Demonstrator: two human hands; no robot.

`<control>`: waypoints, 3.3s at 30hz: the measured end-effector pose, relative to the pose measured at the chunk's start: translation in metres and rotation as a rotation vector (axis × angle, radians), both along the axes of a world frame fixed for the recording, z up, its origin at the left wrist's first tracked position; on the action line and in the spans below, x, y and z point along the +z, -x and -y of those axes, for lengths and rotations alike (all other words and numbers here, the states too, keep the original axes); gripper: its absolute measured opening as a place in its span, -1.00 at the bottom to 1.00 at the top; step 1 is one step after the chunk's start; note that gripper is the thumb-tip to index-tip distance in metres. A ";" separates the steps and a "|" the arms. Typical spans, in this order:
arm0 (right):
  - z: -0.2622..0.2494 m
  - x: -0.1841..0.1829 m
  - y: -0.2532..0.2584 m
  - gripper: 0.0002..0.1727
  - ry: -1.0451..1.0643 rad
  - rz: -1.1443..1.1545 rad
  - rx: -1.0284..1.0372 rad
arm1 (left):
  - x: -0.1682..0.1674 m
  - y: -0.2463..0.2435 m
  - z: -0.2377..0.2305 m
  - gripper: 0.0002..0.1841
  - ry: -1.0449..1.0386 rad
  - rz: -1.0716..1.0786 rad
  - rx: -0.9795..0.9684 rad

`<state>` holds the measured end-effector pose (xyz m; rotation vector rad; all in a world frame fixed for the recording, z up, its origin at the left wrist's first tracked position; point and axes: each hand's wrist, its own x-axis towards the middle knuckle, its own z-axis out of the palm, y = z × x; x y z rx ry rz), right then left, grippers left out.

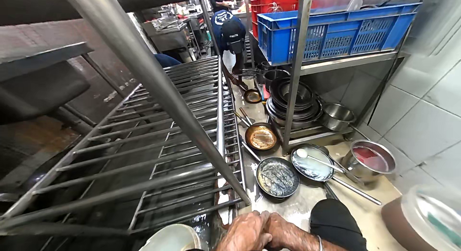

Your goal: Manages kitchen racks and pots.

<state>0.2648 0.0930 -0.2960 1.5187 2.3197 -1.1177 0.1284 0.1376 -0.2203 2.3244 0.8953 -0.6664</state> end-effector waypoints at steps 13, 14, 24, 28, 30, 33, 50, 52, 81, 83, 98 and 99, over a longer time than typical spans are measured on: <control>0.000 0.002 0.001 -0.59 0.007 -0.002 0.021 | 0.002 0.001 0.001 -0.44 -0.009 -0.005 0.000; 0.001 0.000 0.000 -0.59 -0.006 -0.011 0.014 | 0.002 0.001 0.002 -0.44 -0.010 0.000 0.006; -0.001 0.001 0.003 -0.58 0.024 0.022 -0.004 | 0.003 0.000 0.001 -0.45 -0.008 -0.010 0.003; -0.002 0.000 0.003 -0.58 0.015 0.037 0.024 | 0.004 0.000 0.002 -0.45 -0.010 -0.009 0.006; -0.002 0.002 0.003 -0.58 0.016 0.036 0.024 | 0.005 -0.001 0.002 -0.45 -0.010 -0.014 0.006; -0.001 0.007 0.002 -0.58 0.024 0.015 0.011 | 0.004 -0.001 0.001 -0.44 -0.006 -0.015 0.011; -0.002 0.002 0.002 -0.58 0.009 0.019 0.032 | 0.003 0.000 0.000 -0.44 -0.005 -0.003 0.009; -0.001 0.003 0.001 -0.58 0.003 0.003 0.026 | 0.003 0.000 0.000 -0.43 -0.003 0.001 0.005; 0.014 -0.028 -0.008 -0.54 -0.216 -0.176 -0.050 | -0.001 0.003 0.003 -0.48 -0.018 0.045 0.020; 0.014 -0.027 -0.010 -0.56 -0.241 -0.197 -0.024 | -0.004 0.004 0.003 -0.48 -0.020 0.051 0.010; 0.011 -0.015 -0.008 -0.55 -0.162 -0.141 0.020 | -0.002 0.004 0.002 -0.47 -0.014 0.043 0.002; 0.011 -0.015 -0.008 -0.54 -0.167 -0.145 0.016 | -0.003 0.004 0.002 -0.47 -0.015 0.044 0.002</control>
